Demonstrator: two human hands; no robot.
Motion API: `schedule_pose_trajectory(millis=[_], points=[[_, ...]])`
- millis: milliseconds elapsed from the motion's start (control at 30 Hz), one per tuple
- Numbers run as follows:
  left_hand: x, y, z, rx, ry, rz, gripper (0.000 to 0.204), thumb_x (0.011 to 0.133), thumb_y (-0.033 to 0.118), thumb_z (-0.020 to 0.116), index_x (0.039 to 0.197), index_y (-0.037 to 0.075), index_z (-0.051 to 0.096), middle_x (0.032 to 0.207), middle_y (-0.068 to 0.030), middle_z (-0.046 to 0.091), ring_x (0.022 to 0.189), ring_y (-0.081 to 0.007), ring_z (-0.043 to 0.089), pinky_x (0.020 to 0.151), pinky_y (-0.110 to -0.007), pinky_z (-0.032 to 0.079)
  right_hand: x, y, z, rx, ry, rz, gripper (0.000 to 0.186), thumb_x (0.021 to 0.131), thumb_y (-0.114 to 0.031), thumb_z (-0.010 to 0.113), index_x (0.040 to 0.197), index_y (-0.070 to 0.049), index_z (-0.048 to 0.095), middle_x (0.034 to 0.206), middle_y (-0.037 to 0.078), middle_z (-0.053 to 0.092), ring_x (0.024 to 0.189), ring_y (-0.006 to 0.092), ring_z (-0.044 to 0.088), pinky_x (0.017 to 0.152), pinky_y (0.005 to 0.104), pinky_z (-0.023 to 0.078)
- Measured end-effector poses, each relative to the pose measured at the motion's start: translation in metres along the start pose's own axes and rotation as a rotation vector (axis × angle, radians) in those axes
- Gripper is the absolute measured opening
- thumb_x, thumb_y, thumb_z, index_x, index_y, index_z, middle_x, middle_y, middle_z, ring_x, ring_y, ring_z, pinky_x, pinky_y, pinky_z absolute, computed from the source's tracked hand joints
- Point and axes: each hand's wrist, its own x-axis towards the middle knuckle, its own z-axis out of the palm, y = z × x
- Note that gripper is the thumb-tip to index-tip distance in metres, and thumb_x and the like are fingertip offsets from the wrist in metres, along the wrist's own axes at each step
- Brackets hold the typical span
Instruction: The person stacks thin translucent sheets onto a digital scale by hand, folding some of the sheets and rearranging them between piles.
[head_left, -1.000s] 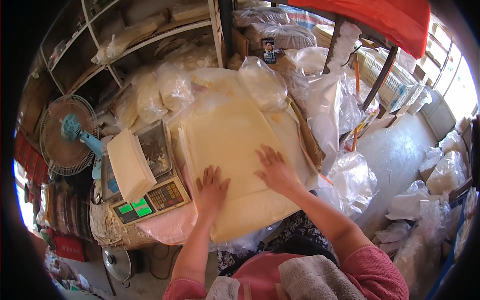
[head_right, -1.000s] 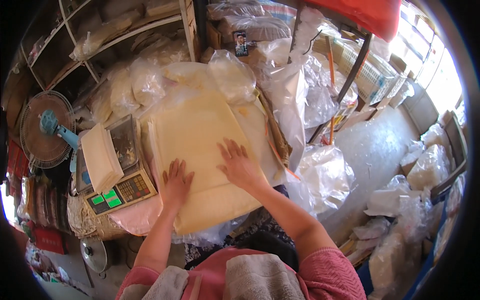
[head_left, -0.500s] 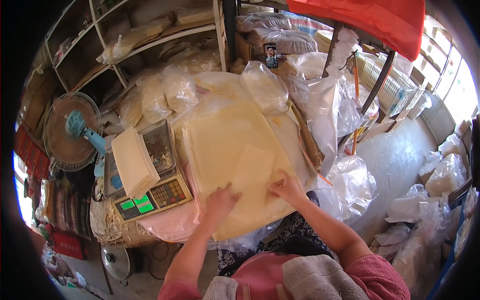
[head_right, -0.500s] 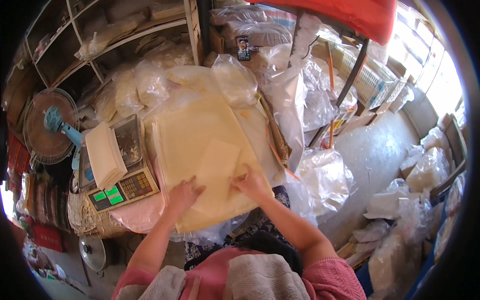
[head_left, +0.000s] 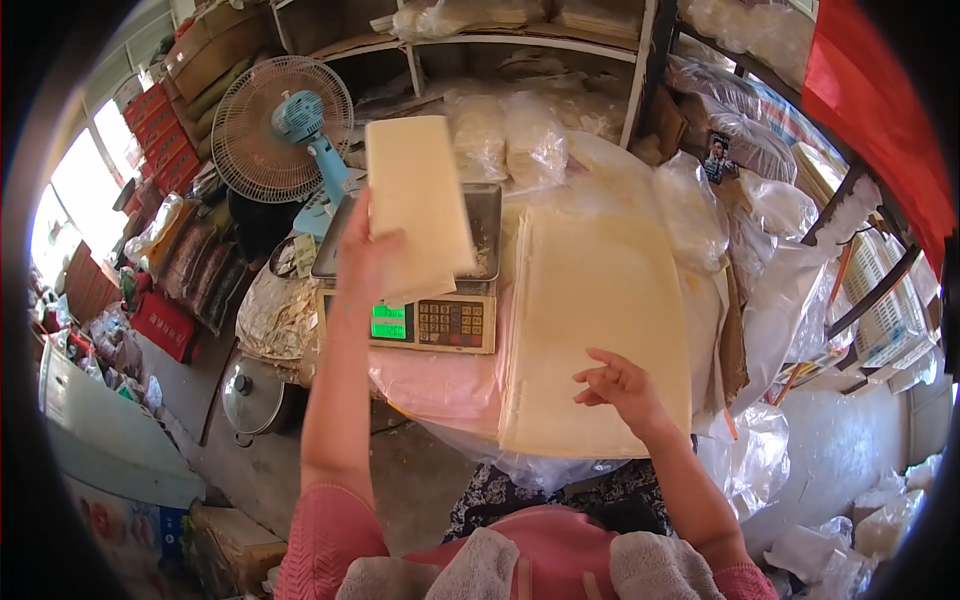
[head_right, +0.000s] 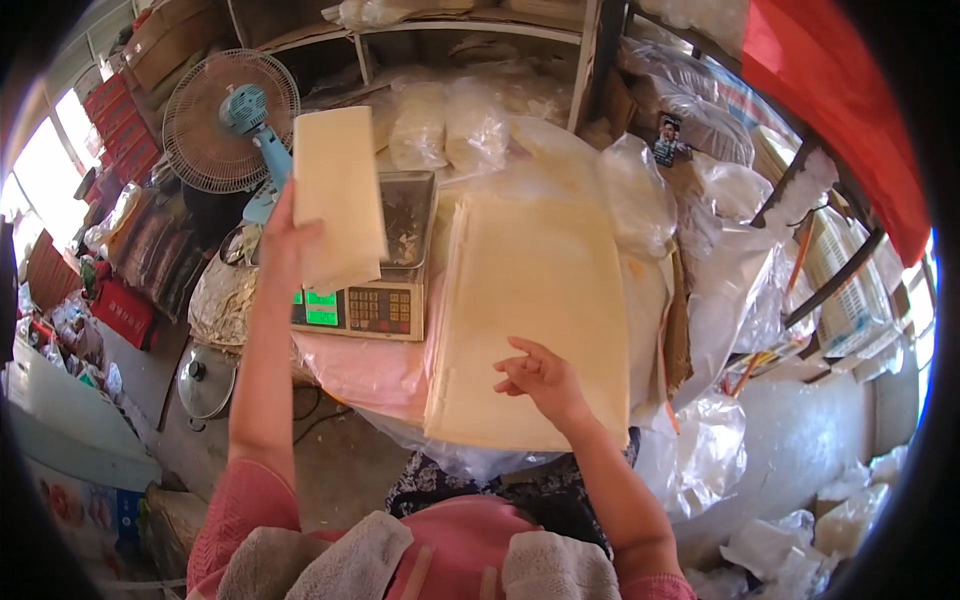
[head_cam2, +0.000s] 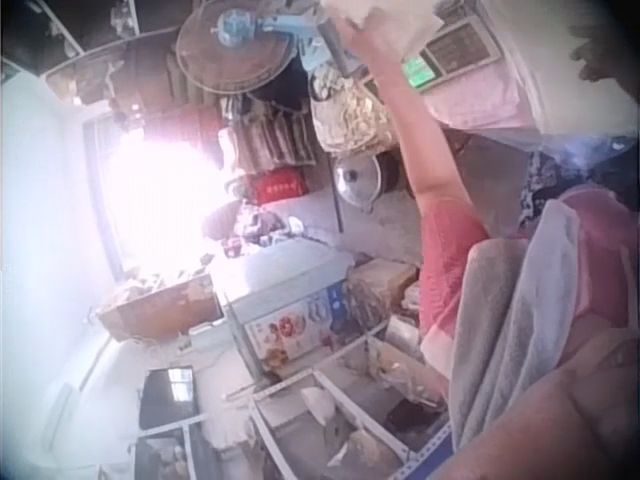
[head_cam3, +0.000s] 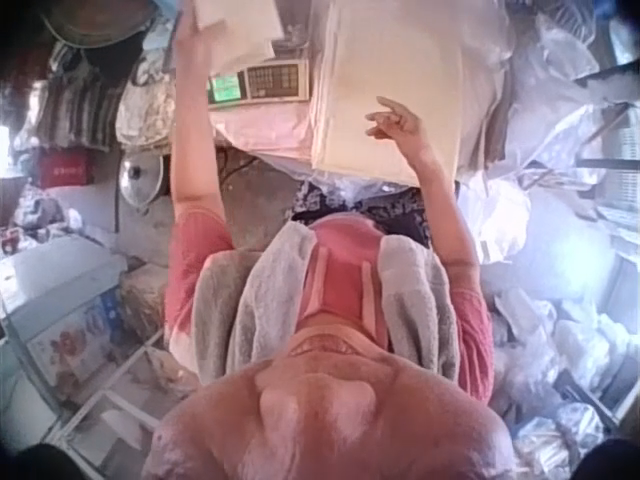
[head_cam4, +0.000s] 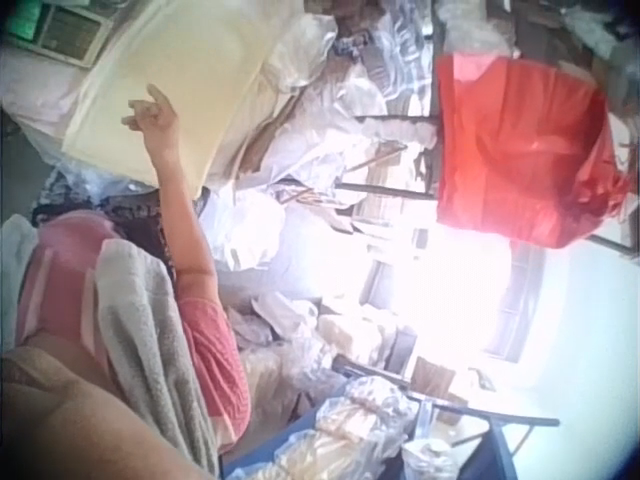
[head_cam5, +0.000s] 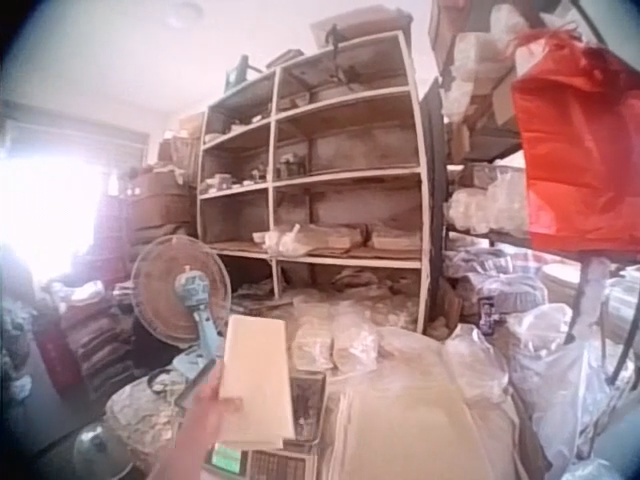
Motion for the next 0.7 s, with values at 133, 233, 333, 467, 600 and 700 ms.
schedule_pose_trajectory(millis=[133, 233, 333, 467, 600, 700], points=[[0.052, -0.033, -0.091, -0.038, -0.054, -0.203, 0.08, 0.077, -0.013, 0.057, 0.15, -0.001, 0.028, 0.136, -0.015, 0.053, 0.112, -0.0246, 0.06, 0.093, -0.032, 0.049, -0.003, 0.017, 0.007, -0.019, -0.039, 0.058, 0.043, 0.098, -0.013, 0.057, 0.136, 0.004, 0.046, 0.109, 0.018, 0.066, 0.087, 0.0221, 0.07, 0.077, 0.0309, 0.057], [0.057, -0.063, -0.092, -0.009, 0.003, -0.197, 0.078, 0.077, -0.013, 0.056, 0.15, -0.002, 0.029, 0.139, -0.0155, 0.051, 0.115, -0.0244, 0.058, 0.094, -0.032, 0.048, -0.003, 0.014, 0.0, -0.045, -0.007, 0.084, 0.04, 0.098, -0.013, 0.057, 0.134, 0.005, 0.048, 0.109, 0.017, 0.066, 0.087, 0.0209, 0.07, 0.078, 0.0306, 0.057], [0.059, -0.065, -0.08, 0.047, 0.04, -0.197, 0.074, 0.077, -0.014, 0.052, 0.148, -0.002, 0.033, 0.139, -0.0139, 0.052, 0.117, -0.0222, 0.057, 0.095, -0.031, 0.047, -0.005, -0.003, -0.009, -0.102, 0.059, 0.055, 0.039, 0.098, -0.012, 0.057, 0.132, 0.005, 0.049, 0.108, 0.017, 0.066, 0.088, 0.021, 0.07, 0.079, 0.0304, 0.057], [0.065, -0.062, -0.112, 0.18, -0.101, -0.13, 0.064, 0.079, -0.01, 0.053, 0.141, 0.0, 0.044, 0.13, -0.0086, 0.059, 0.115, -0.0207, 0.057, 0.097, -0.032, 0.045, -0.02, -0.073, 0.029, -0.203, -0.022, -0.266, 0.031, 0.096, -0.01, 0.06, 0.122, 0.006, 0.057, 0.109, 0.014, 0.067, 0.092, 0.0218, 0.068, 0.081, 0.0312, 0.054], [0.009, -0.042, -0.037, 0.876, 0.289, 0.463, 0.048, 0.087, 0.001, 0.057, 0.134, 0.004, 0.051, 0.137, -0.0117, 0.05, 0.124, -0.0246, 0.048, 0.101, -0.036, 0.04, -0.074, -0.166, 0.051, -0.737, -0.132, -1.133, 0.031, 0.085, -0.005, 0.063, 0.117, -0.001, 0.064, 0.113, 0.012, 0.065, 0.096, 0.0296, 0.066, 0.082, 0.0392, 0.055], [-0.058, -0.036, -0.006, 0.897, 0.173, 0.638, 0.047, 0.087, 0.0, 0.057, 0.133, 0.006, 0.053, 0.136, -0.0118, 0.051, 0.122, -0.0257, 0.05, 0.101, -0.036, 0.041, -0.108, -0.2, 0.072, -0.803, -0.168, -1.231, 0.025, 0.086, -0.007, 0.063, 0.11, -0.001, 0.066, 0.109, 0.014, 0.067, 0.09, 0.0252, 0.068, 0.072, 0.0345, 0.055]])
